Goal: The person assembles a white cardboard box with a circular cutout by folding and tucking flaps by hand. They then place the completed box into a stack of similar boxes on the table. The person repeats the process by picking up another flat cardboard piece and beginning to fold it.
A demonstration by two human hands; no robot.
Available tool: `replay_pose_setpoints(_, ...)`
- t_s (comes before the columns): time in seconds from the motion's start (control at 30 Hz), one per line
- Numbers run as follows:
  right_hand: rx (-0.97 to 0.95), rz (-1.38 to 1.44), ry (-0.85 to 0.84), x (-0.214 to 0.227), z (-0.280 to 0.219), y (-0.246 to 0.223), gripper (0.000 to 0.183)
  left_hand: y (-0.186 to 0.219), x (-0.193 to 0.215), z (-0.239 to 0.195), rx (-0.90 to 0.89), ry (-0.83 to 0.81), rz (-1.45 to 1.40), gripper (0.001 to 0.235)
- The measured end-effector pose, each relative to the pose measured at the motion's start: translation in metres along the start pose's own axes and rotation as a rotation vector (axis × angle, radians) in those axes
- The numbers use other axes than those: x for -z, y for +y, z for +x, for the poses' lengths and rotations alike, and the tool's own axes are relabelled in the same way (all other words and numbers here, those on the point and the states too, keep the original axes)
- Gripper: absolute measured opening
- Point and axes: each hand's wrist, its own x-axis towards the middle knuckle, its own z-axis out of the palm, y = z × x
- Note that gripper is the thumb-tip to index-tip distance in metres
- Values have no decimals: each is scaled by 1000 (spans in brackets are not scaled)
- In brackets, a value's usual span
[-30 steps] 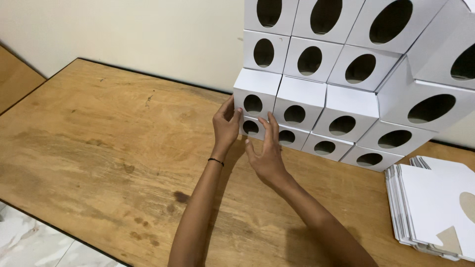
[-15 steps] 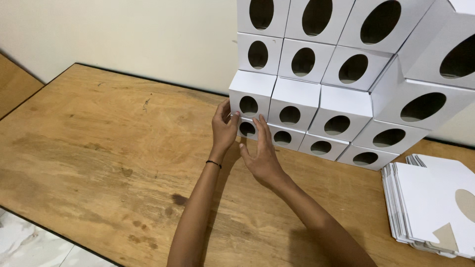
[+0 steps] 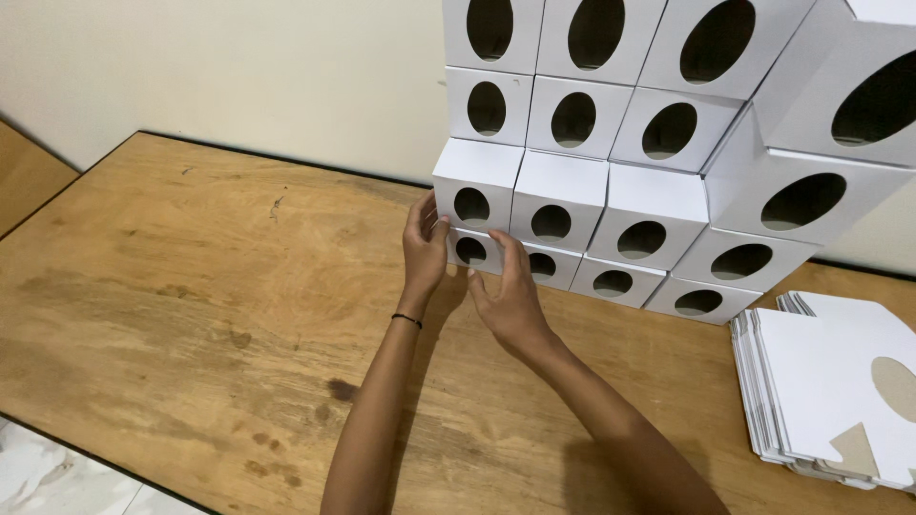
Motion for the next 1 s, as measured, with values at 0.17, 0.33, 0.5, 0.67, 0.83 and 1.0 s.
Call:
replay_pose_setpoints(0.17, -23, 6, 10, 3, 0, 4, 60, 4, -2, -3, 9, 6, 4, 52)
replay_pose_setpoints(0.33, 11, -10, 47, -3, 9, 31, 38, 5, -1, -4, 0, 47, 7, 55)
replay_pose_setpoints(0.5, 73, 58, 144, 1, 18, 38, 13, 6, -6, -5, -214, 371, 201, 32)
replay_pose_setpoints(0.67, 116, 104, 208, 35, 10, 12, 11, 52, -27, -26, -443, 402, 164, 13)
replay_pose_setpoints(0.83, 152, 146, 242, 87, -22, -13, 10, 90, -75, -66, -649, 204, 13, 14)
replay_pose_setpoints(1.0, 192, -33, 308, 149, -61, 4, 7, 108, -135, -106, -648, -79, -75, 13)
